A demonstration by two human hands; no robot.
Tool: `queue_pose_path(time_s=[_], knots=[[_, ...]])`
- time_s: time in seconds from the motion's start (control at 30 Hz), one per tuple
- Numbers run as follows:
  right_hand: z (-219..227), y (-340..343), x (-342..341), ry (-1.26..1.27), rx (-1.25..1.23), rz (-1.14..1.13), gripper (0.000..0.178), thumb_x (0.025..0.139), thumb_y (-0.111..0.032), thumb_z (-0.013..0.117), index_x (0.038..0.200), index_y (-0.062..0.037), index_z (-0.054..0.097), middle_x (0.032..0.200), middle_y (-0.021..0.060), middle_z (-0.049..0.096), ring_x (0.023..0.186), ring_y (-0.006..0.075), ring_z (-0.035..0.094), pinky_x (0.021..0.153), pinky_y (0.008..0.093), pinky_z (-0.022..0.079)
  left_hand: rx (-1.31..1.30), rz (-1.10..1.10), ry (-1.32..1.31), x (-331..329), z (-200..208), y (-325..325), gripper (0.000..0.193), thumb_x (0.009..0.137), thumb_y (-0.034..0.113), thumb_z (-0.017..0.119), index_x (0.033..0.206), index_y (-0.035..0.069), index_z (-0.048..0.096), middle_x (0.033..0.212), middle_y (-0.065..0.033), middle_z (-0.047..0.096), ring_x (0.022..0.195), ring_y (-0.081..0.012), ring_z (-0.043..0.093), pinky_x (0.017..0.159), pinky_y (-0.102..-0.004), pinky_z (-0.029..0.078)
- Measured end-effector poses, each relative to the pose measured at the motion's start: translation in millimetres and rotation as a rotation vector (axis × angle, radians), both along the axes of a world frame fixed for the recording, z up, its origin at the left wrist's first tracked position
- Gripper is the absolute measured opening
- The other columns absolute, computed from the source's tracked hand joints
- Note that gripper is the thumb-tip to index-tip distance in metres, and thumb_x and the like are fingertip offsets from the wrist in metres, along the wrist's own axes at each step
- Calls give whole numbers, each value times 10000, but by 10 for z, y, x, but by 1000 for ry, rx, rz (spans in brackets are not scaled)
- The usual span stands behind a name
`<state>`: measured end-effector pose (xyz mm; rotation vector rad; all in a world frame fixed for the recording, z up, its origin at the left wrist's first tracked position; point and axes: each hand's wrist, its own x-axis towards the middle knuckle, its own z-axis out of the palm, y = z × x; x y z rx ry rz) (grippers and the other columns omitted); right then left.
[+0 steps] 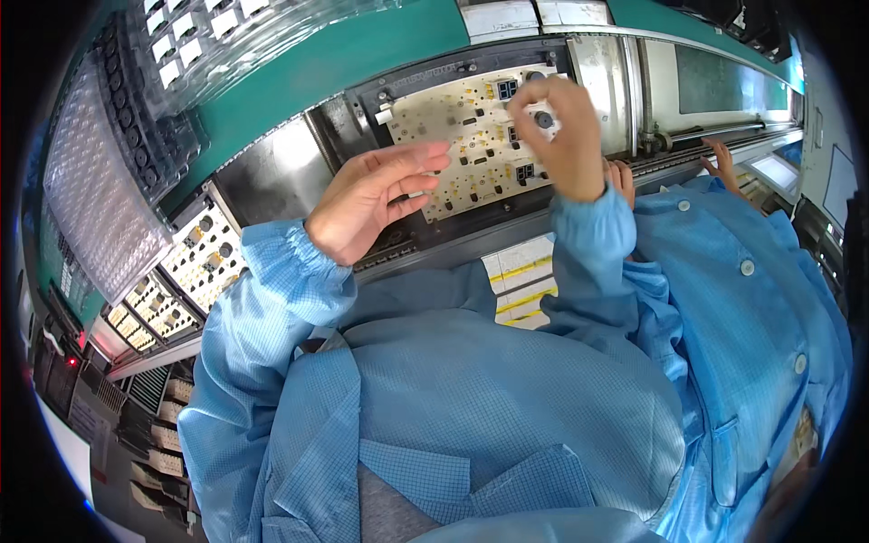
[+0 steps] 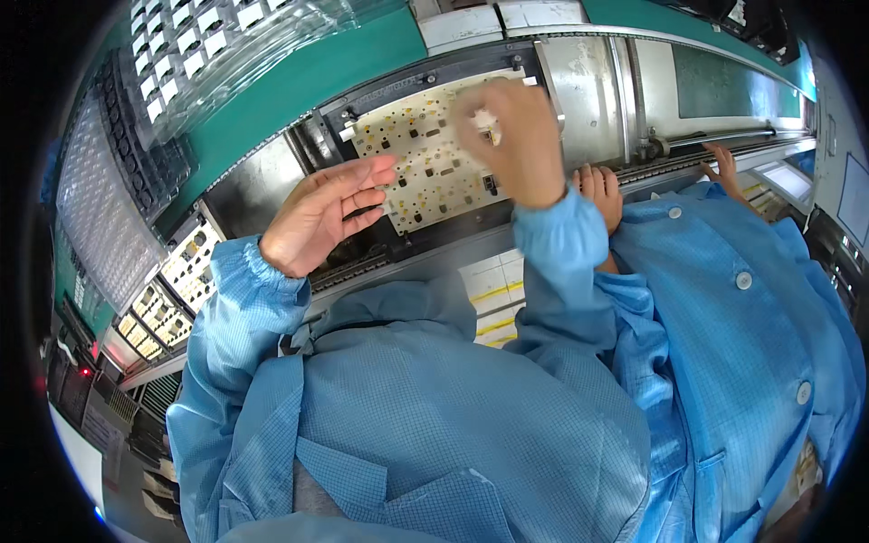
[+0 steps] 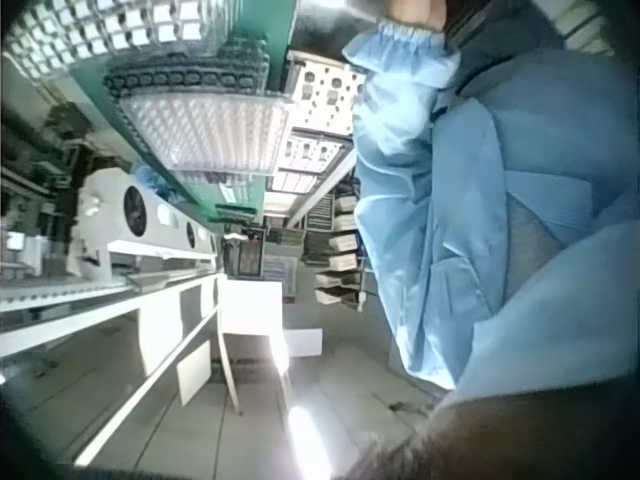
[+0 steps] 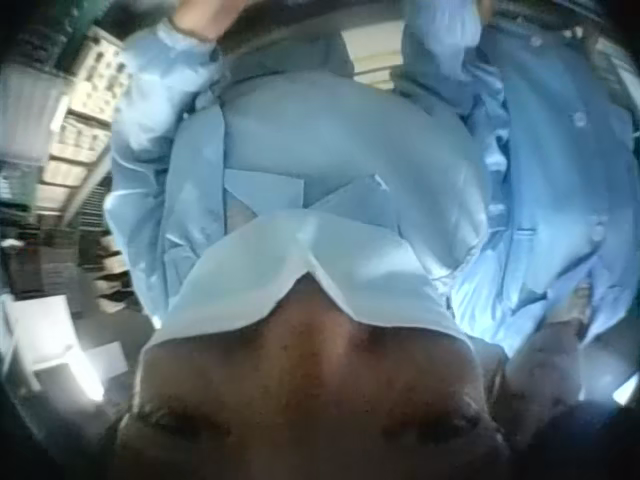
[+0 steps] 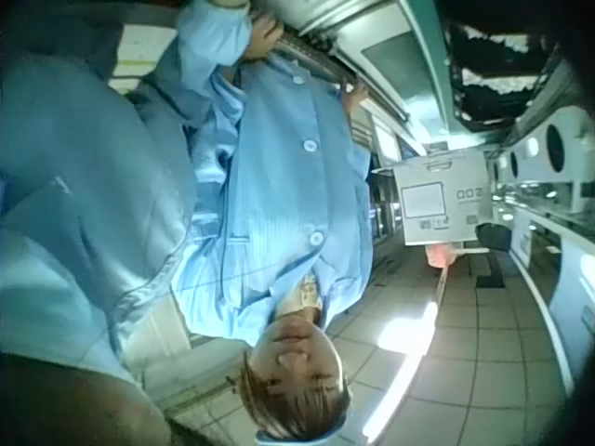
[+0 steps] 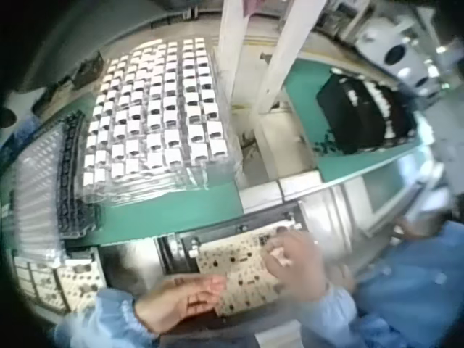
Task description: Assembling electronic components and applying labels to printed circuit boards on an industrial production line.
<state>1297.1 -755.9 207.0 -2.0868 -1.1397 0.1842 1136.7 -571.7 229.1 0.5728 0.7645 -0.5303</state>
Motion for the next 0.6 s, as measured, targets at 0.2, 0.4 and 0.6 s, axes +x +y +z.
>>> queue_pose_path(time_s=[0.2,0.4,0.6], knots=[[-427,137,444,220,-344,-125,75,786,-130,655,855,-107,636,587,-5,477,525,100,449,499,254,392,73,-85,17,-48,-184,36,374,889,307,551,1187,82,565,1060,-7,597,914,-69,531,844,-230,400],[-463,202,552,108,-517,-114,107,797,-224,661,871,-147,665,502,-30,394,467,85,411,456,267,368,54,-54,38,-56,-305,150,347,888,291,543,1164,84,575,1031,3,610,898,-63,537,832,-219,402],[-396,333,528,63,-652,-84,118,786,-244,667,864,-156,672,496,-31,402,455,93,421,457,274,374,43,-38,37,-133,-325,306,342,889,288,542,1162,85,576,1037,-6,609,886,-64,542,835,-221,410]])
